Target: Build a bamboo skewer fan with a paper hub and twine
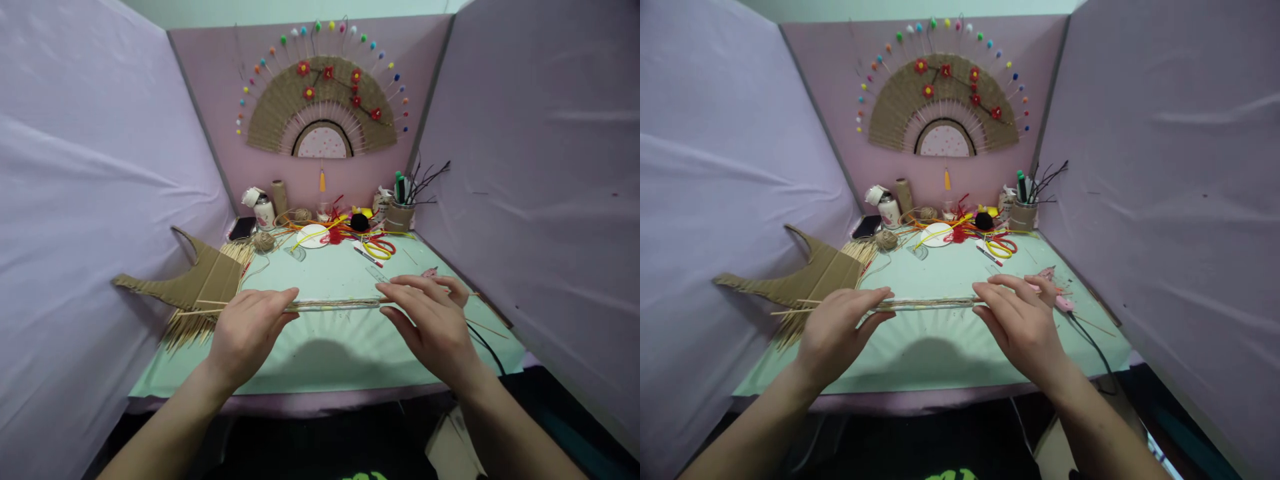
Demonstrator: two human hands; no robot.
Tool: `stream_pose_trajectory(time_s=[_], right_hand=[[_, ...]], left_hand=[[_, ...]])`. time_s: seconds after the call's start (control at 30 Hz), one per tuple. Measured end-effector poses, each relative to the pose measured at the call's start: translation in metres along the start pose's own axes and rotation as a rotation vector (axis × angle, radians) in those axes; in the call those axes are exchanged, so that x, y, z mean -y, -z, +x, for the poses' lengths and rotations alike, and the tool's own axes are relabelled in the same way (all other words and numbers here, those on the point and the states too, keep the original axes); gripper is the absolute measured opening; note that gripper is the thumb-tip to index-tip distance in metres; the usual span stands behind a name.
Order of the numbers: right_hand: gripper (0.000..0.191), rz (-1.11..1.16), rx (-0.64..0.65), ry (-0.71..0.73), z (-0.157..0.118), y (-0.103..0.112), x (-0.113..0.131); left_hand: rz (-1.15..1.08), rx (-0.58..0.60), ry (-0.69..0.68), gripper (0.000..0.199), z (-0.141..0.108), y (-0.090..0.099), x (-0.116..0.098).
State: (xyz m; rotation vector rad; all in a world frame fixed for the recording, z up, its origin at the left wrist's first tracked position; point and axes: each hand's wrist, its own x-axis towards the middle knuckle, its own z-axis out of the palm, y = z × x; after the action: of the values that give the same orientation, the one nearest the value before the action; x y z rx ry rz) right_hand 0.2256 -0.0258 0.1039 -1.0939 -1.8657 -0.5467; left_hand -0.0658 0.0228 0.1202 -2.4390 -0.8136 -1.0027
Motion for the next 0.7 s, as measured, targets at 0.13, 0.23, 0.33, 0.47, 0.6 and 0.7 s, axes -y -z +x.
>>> stream_pose_trajectory(time_s=[0.13,0.23,0.33,0.47,0.6,0.7], right_hand=[[0.010,0.062,0.043,-0.044,0.004,0.003,0.006],[0.007,0.105,0.072,-0.078,0.007,0.005,0.010],[0.005,0.144,0.116,-0.108,0.008,0.007,0.012],[0.008,0.160,0.156,-0.131,0.006,0.006,0.014],[0.010,0.179,0.175,-0.151,0.002,0.006,0.015],[0.007,0.218,0.191,-0.173,0.000,0.007,0.014]], left_hand=[[0.019,0.053,0.007,0.022,-0.004,0.000,0.000],[0.037,0.062,-0.008,0.020,-0.006,0.000,-0.001],[0.052,0.052,-0.039,0.019,-0.008,0.000,-0.001],[0.064,0.026,-0.076,0.020,-0.010,-0.002,-0.002],[0.061,0.015,-0.110,0.024,-0.011,-0.002,-0.003],[0.051,0.022,-0.114,0.026,-0.010,-0.002,-0.004]])
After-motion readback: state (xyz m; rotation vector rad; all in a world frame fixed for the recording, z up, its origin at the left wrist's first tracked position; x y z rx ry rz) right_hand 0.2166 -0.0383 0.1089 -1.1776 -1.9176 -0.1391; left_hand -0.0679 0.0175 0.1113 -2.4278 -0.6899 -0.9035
